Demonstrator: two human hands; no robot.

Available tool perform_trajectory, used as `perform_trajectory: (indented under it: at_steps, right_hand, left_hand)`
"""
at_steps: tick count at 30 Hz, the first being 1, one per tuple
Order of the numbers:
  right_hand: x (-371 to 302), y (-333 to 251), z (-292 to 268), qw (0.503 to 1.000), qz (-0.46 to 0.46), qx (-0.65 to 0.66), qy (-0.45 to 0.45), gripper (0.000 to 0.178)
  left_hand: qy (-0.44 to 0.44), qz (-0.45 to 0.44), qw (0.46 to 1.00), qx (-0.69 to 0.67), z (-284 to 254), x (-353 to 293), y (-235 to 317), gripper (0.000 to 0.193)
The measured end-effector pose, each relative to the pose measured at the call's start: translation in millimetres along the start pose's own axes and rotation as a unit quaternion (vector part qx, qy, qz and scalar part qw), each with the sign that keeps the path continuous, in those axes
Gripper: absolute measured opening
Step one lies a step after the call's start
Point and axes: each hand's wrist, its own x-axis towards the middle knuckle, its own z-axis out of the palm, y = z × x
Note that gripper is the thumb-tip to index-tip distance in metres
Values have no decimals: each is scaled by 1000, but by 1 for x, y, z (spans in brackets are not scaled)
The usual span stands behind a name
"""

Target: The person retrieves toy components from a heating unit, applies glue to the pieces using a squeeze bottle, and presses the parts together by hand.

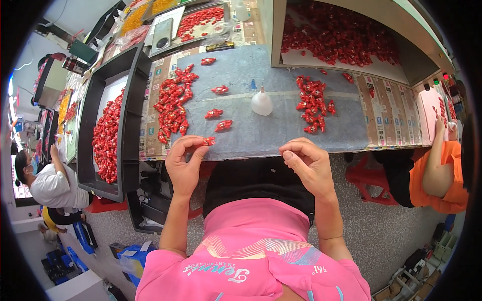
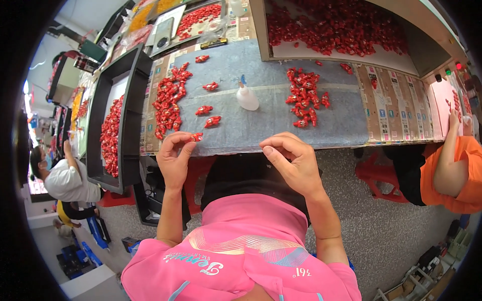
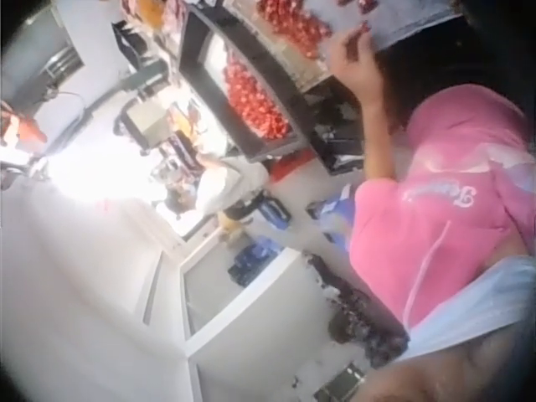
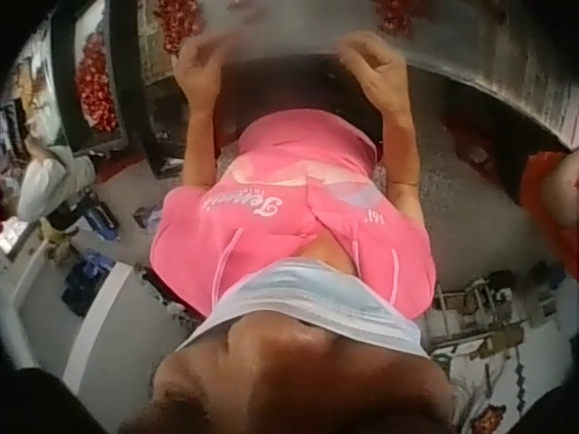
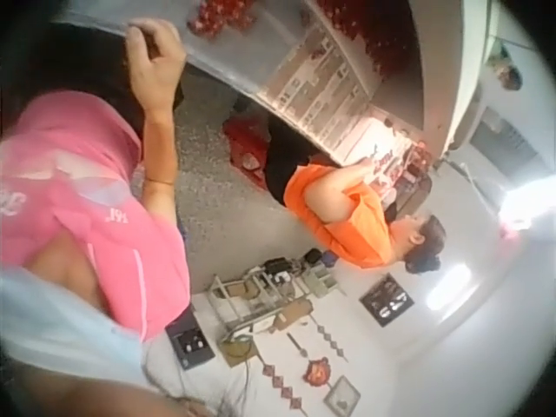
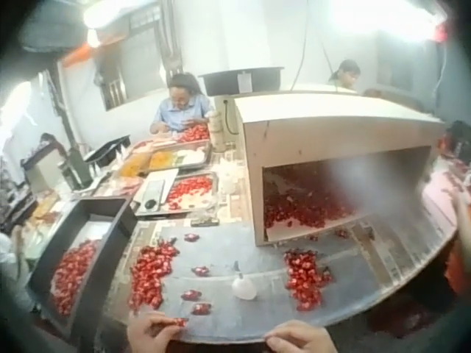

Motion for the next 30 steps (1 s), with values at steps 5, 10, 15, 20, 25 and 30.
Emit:
perform_trajectory:
  at_steps: [5, 10, 15, 20, 25, 30]
  right_hand:
    - [5, 1, 5, 1000, -6, -13, -4, 11]
    - [6, 2, -2, 998, -22, -46, 32, 10]
    - [6, 2, -23, 992, -47, -79, 89, 10]
    - [5, -3, -50, 945, -109, -230, 205, 13]
    - [-2, -6, -61, 896, -103, -395, 176, 22]
    - [1, 2, -50, 875, -128, -441, 156, 27]
  left_hand:
    - [22, 114, 970, 216, -9, 10, -9, 17]
    - [49, 200, 932, 298, -7, 9, -15, 18]
    - [90, 213, 928, 292, 0, 6, -15, 17]
    - [66, 226, 937, 257, 20, -8, 12, 18]
    - [-41, 212, 963, 162, 52, -25, 35, 16]
    - [-102, 205, 970, 85, 85, -31, 41, 16]
